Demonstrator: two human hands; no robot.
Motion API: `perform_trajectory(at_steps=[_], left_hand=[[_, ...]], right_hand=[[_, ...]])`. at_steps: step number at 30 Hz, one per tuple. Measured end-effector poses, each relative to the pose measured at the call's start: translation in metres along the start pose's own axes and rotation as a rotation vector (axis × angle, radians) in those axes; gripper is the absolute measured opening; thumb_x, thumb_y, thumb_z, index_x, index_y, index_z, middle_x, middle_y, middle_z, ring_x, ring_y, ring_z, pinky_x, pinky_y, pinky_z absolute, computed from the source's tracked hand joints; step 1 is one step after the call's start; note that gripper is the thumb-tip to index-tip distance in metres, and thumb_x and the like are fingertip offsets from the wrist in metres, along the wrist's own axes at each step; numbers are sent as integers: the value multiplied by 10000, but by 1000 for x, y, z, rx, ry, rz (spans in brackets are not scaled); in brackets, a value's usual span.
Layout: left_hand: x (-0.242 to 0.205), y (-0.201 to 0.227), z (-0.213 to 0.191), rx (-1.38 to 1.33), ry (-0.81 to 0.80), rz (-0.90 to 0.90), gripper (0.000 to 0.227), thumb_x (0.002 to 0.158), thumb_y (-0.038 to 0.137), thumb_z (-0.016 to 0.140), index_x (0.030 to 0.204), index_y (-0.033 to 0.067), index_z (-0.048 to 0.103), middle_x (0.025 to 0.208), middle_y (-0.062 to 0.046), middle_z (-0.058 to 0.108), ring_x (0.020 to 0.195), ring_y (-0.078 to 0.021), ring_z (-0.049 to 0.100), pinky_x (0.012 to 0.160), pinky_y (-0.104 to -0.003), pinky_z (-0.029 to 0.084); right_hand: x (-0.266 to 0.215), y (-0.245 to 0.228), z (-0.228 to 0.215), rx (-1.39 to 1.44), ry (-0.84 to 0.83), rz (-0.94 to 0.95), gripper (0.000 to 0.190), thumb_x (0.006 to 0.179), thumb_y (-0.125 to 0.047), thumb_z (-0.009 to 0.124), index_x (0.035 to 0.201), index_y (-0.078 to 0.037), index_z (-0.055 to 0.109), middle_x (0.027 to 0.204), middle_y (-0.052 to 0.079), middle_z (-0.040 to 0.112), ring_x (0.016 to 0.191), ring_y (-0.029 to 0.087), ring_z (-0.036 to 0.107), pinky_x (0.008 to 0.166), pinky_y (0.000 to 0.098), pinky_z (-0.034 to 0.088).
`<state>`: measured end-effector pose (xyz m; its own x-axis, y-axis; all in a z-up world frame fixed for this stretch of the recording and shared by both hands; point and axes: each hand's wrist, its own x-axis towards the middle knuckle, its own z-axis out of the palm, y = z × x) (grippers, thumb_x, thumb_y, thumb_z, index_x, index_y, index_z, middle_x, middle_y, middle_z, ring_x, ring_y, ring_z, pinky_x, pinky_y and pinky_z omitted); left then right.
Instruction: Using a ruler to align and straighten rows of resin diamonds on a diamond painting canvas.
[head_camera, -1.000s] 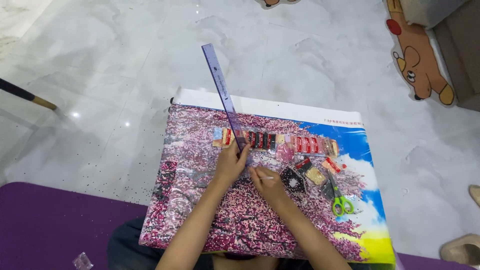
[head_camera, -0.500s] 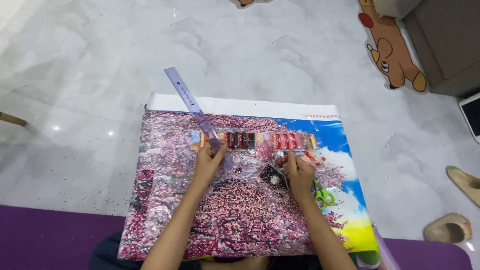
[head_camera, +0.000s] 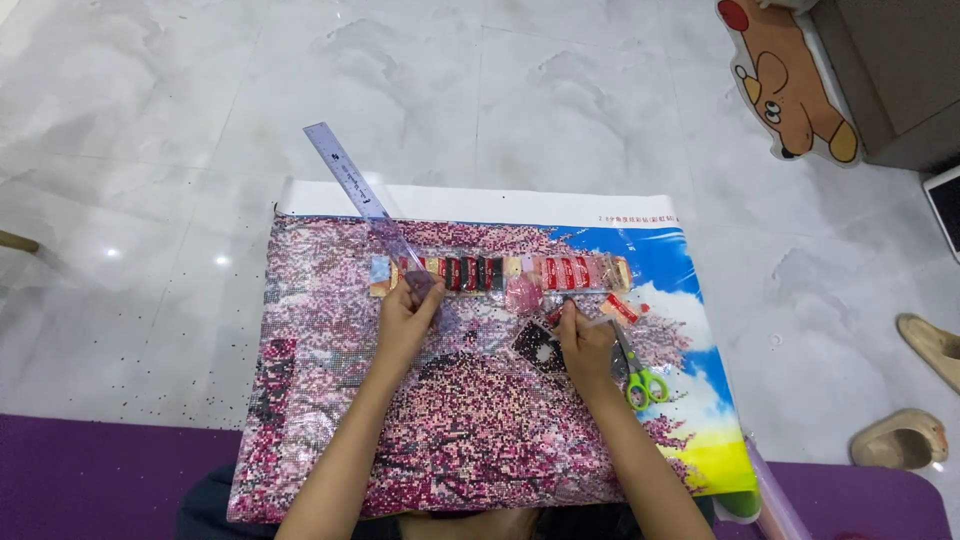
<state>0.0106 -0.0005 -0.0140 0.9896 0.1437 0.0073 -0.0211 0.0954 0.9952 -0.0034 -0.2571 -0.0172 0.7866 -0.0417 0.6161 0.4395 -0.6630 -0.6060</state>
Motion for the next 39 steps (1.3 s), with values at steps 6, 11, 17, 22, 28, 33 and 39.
perform_trajectory(at_steps=[6,11,17,22,28,33,39], left_hand=[[0,-1,0,-32,10,11,124,906,93,627,991,3,641,499,-69,573,423,-112,531,437,-221,397],[-4,9,1,-28,16,18,125,903,93,629,990,3,642,504,-72,566,424,-114,527,434,-228,403],[-3,8,1,-29,24,31,118,902,85,626,984,2,645,490,-68,558,414,-114,522,424,-226,394],[-2,4,2,-33,37,34,128,896,95,638,981,1,649,495,-58,553,423,-104,519,428,-220,404],[-4,6,2,48,51,87,127,909,121,632,970,16,666,506,-48,575,456,-92,501,463,-227,392],[-2,-10,-1,219,6,175,94,917,133,621,943,51,661,498,-67,581,446,-135,519,465,-260,410],[-4,-7,0,232,-4,215,77,915,137,614,921,73,655,498,-87,598,451,-160,531,486,-293,422]], right_hand=[[2,0,-1,-8,-33,7,500,989,-161,528,498,-96,599,437,74,578,379,254,548,429,294,421],[2,-1,-2,52,-11,83,513,1005,-155,489,513,-72,607,417,92,557,346,236,512,417,298,401],[2,8,-1,116,15,233,521,1008,-156,478,518,-52,622,392,94,537,331,214,482,394,299,384],[10,-1,-5,255,53,398,561,1022,-190,437,502,-58,603,337,66,468,287,122,397,337,242,320],[15,-9,-9,581,86,599,561,1045,-271,412,537,-75,546,357,57,424,268,118,351,293,248,267],[17,-39,13,1042,-16,872,459,1011,-243,426,583,-83,465,386,-12,262,275,96,270,286,223,208],[13,-74,22,1087,-12,880,499,1011,-283,445,553,-85,457,378,23,258,279,181,362,308,269,265]])
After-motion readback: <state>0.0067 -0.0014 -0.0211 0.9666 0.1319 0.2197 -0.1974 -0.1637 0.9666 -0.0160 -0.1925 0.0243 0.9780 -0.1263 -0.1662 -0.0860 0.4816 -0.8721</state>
